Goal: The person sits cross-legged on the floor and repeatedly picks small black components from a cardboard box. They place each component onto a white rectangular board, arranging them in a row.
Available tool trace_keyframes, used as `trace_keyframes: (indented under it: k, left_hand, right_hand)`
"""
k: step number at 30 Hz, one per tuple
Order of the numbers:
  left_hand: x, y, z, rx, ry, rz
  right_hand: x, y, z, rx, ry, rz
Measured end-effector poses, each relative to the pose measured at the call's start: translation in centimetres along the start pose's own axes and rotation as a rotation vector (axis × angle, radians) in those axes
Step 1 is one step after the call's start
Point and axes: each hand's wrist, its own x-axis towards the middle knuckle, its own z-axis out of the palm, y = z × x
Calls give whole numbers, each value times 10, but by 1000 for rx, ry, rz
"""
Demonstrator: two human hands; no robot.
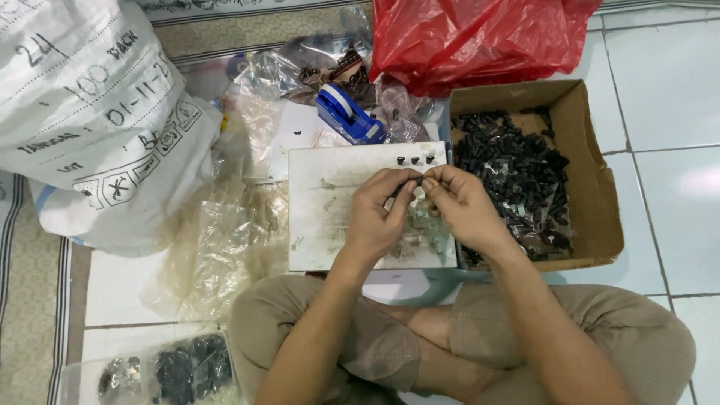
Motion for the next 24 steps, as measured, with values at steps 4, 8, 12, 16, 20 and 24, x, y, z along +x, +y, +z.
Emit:
trace_keyframes:
  k: [4,8,12,16,20,24]
  left_hand:
    - [-4,-13,5,-145,69,-112]
    - [-5,-24,5,-304,96,-204]
    - [-6,-27,7,-352,112,-239]
    - [-5,-22,9,-370,123,-254]
    - [-5,-20,9,-374,123,-264]
    - [-8,-28,15,-446,151,-294]
  right_hand:
    - [3,5,2,99,42,4]
    - [4,-1,4,217,56,29]
    - [5,10,4,222,93,-9]
    - [8,16,4,119,111,-121]
    - [8,21,10,139,152,-227]
    - [-1,1,14,-20,142,-309]
